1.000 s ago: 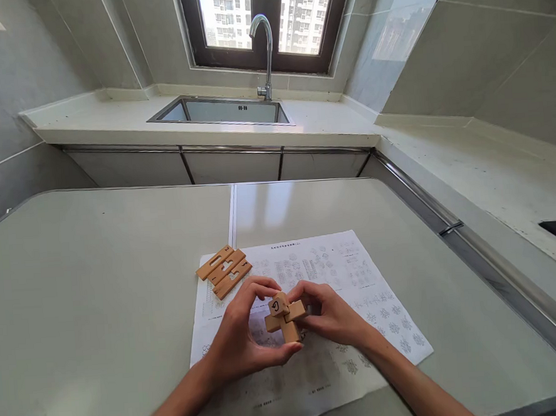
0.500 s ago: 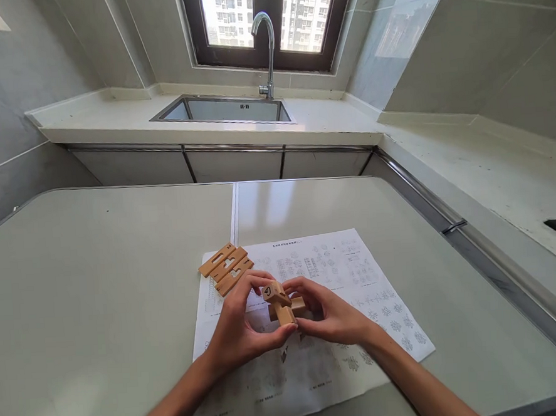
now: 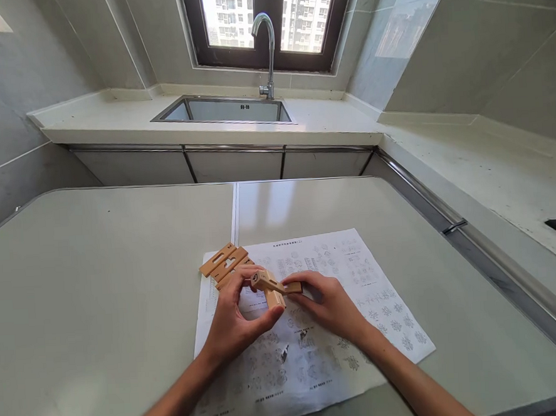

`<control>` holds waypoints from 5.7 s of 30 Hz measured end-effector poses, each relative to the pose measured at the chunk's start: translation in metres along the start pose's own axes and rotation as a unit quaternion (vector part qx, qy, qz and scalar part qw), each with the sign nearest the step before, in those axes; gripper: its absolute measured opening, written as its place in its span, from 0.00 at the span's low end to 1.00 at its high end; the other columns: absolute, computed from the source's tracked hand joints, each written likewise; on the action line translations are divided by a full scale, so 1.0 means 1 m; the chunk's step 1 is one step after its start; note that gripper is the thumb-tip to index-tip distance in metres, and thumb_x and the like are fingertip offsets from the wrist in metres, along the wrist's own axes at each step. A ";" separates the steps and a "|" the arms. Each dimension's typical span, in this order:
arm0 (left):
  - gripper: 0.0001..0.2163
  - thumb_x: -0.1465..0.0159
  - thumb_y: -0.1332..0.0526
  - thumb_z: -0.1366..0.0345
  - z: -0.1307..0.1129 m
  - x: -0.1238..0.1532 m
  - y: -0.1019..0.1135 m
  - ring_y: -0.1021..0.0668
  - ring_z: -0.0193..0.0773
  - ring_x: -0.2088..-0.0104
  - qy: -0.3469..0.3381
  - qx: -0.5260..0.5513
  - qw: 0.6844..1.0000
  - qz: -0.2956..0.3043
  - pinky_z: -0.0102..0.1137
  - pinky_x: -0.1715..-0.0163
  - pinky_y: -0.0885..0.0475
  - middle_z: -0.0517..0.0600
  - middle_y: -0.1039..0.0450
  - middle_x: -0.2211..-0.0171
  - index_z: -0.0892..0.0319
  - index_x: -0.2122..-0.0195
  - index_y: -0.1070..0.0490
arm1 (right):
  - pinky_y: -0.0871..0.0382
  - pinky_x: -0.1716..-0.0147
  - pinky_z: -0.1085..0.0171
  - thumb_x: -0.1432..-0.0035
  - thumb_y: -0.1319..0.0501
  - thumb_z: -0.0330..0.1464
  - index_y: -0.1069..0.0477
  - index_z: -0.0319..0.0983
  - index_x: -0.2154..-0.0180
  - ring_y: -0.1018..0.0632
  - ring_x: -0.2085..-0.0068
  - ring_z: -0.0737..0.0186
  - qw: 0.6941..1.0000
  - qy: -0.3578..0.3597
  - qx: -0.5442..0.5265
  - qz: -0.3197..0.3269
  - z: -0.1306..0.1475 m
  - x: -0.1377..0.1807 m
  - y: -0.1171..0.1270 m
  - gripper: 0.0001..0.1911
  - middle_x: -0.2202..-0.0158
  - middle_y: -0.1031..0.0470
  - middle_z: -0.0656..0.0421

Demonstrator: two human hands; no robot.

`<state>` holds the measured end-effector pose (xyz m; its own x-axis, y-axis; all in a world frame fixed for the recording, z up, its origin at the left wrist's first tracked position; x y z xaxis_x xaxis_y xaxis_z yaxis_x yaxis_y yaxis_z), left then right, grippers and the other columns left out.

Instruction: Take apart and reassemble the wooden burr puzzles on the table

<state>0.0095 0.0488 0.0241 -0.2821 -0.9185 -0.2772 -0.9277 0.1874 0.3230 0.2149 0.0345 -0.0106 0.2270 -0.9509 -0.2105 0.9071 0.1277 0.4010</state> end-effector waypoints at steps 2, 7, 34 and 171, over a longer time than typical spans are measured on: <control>0.17 0.39 0.27 0.57 -0.002 0.000 -0.002 0.22 0.51 0.44 -0.006 -0.009 1.000 0.011 0.43 0.47 0.25 0.55 0.23 0.50 0.54 0.53 0.27 | 0.26 0.42 0.47 0.31 0.33 0.35 0.19 0.50 0.48 0.19 0.45 0.49 0.999 0.018 0.030 -0.010 -0.001 0.000 0.000 0.11 0.48 0.17 0.56; 0.18 0.39 0.27 0.58 -0.006 0.000 -0.007 0.22 0.52 0.46 -0.023 -0.027 0.998 0.050 0.43 0.49 0.25 0.55 0.22 0.50 0.54 0.51 0.27 | 0.27 0.40 0.43 0.33 0.32 0.33 0.18 0.52 0.47 0.21 0.39 0.45 0.995 0.033 0.089 -0.022 -0.007 0.002 -0.001 0.14 0.43 0.19 0.53; 0.20 0.38 0.26 0.57 -0.004 0.001 -0.009 0.24 0.51 0.44 -0.040 -0.038 0.997 0.060 0.40 0.49 0.26 0.53 0.23 0.50 0.53 0.48 0.27 | 0.26 0.44 0.47 0.31 0.34 0.33 0.22 0.47 0.50 0.23 0.44 0.48 0.992 0.123 0.015 0.000 0.021 -0.001 0.002 0.09 0.48 0.21 0.52; 0.06 0.29 0.44 0.71 -0.005 0.040 -0.063 0.22 0.38 0.79 -0.208 -0.321 0.885 0.265 0.35 0.77 0.45 0.44 0.25 0.78 0.57 0.62 0.30 | 0.25 0.58 0.58 0.29 0.42 0.24 0.26 0.44 0.56 0.20 0.58 0.57 0.988 0.106 0.113 0.002 0.007 0.004 -0.003 0.09 0.58 0.21 0.56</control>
<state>0.0580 -0.0010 -0.0030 -0.8253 -0.5286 -0.1989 -0.3458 0.1945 0.9179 0.2104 0.0286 -0.0059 0.3214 -0.8672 -0.3804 0.8087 0.0423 0.5867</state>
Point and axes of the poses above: each hand's wrist, its own x-axis away from the middle knuckle, its own y-axis out of the back of the hand, z = x × y, the point moved 5 cm from there along -x, towards the middle knuckle
